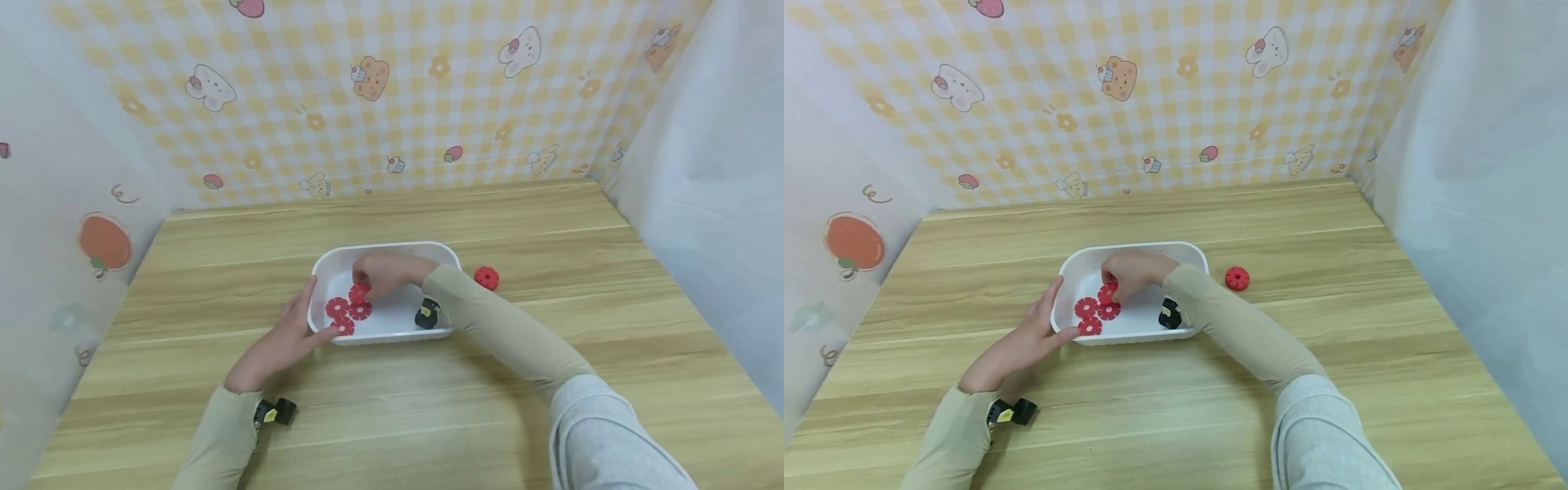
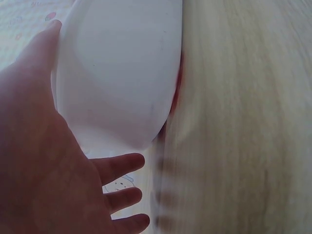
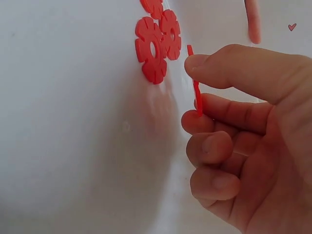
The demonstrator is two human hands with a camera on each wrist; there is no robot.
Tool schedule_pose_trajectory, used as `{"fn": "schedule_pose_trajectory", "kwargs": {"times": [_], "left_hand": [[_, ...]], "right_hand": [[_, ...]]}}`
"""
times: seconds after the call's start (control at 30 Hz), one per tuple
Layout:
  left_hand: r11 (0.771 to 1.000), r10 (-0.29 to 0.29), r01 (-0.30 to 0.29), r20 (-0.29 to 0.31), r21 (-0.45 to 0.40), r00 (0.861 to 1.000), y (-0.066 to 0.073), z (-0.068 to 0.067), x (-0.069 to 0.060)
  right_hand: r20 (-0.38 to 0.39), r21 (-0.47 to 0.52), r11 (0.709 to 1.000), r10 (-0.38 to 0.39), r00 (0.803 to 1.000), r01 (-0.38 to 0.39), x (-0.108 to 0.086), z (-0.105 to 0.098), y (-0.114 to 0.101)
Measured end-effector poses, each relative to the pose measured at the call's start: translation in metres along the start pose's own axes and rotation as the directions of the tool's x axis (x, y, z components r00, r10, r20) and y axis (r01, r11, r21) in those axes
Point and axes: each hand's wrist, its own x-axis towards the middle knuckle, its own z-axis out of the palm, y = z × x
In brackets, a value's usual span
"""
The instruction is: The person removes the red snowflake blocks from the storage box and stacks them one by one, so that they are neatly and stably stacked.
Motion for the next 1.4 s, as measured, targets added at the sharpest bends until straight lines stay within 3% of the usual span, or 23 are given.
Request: {"fn": "schedule_pose_trajectory", "kwargs": {"times": [0.43, 0.9, 1.4], "left_hand": [[1.0, -0.008, 0.008, 0.01, -0.02, 1.0, 0.001, 0.0, 0.0], [1.0, -0.019, 0.019, 0.0, -0.02, 1.0, 0.002, 0.0, 0.0], [0.999, -0.04, 0.04, 0.007, -0.01, 0.999, 0.002, 0.0, 0.0]], "right_hand": [[-0.001, 0.073, 0.996, 0.052, 0.999, -0.052, -0.015, -0.011, 0.004], [-0.111, 0.066, 0.998, 0.006, 0.994, 0.001, -0.037, -0.023, 0.011], [-0.19, 0.128, 0.992, 0.032, 0.981, -0.008, -0.06, -0.028, 0.02]]}}
